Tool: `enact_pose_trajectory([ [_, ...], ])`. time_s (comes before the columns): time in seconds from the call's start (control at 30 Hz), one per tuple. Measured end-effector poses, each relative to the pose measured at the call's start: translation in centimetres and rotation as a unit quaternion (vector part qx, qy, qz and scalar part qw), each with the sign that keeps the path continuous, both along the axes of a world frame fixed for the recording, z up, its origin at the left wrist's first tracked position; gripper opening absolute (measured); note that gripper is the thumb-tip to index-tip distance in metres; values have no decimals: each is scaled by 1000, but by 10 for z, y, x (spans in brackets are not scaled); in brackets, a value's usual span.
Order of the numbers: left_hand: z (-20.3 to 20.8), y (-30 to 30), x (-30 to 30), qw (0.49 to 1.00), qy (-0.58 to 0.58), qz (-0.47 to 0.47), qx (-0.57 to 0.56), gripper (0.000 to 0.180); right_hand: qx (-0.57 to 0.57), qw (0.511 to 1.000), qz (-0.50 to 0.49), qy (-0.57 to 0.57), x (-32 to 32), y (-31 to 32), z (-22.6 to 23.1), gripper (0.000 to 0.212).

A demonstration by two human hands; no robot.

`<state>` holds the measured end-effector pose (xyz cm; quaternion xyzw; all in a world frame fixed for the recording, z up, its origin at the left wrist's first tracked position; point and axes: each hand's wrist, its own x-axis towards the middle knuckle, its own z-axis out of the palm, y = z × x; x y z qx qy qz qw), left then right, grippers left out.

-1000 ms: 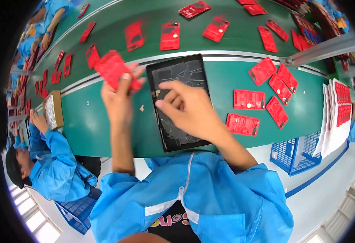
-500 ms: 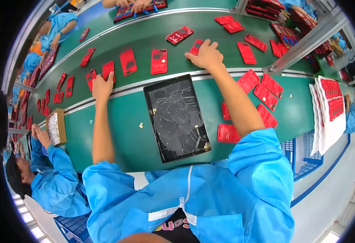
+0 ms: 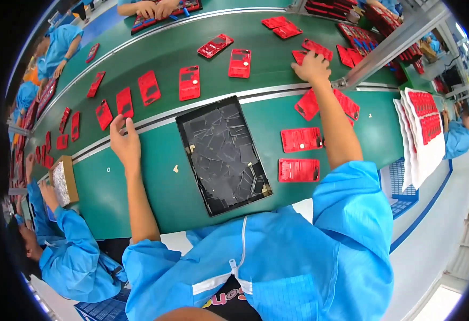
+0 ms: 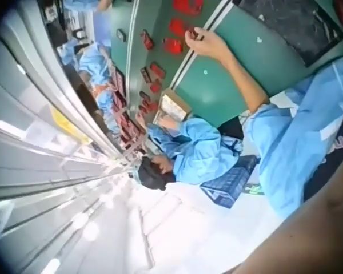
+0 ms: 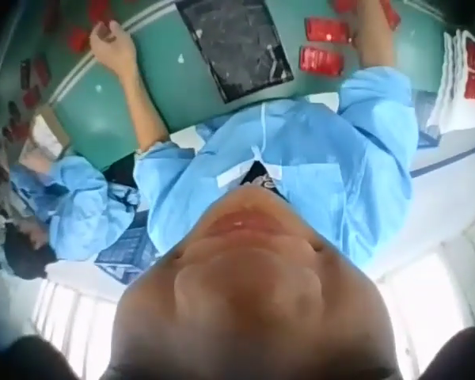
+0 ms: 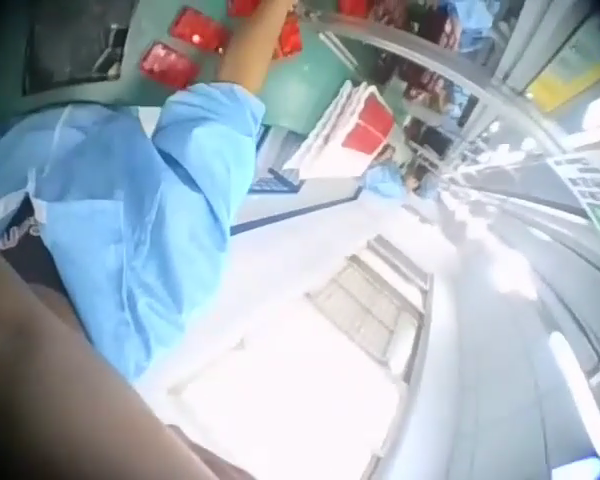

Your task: The person assembles electronic components into red plastic housings by hand, placing the components into the housings one by one.

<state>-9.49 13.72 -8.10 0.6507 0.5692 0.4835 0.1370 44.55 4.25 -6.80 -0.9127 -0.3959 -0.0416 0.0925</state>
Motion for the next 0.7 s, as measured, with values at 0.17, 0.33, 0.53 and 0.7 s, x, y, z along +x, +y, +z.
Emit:
enact_pose_trajectory([
  [0.17, 43, -34, 63, 962, -187, -198, -38, 26, 102, 985, 138, 17, -18, 4, -1, 75],
  [0.33, 81, -70, 95, 870, -283, -309, -259, 29, 223, 829, 485, 164, -182, -25, 93, 81],
  [0.53, 72, -95, 83, 858, -310, -281, -297, 25, 226, 786, 553, 158, -228, -39, 98, 43],
  [0.7, 75, -105, 64, 843, -368, -264, -290, 28, 48, 847, 525, -75, -214, -45, 65, 30],
])
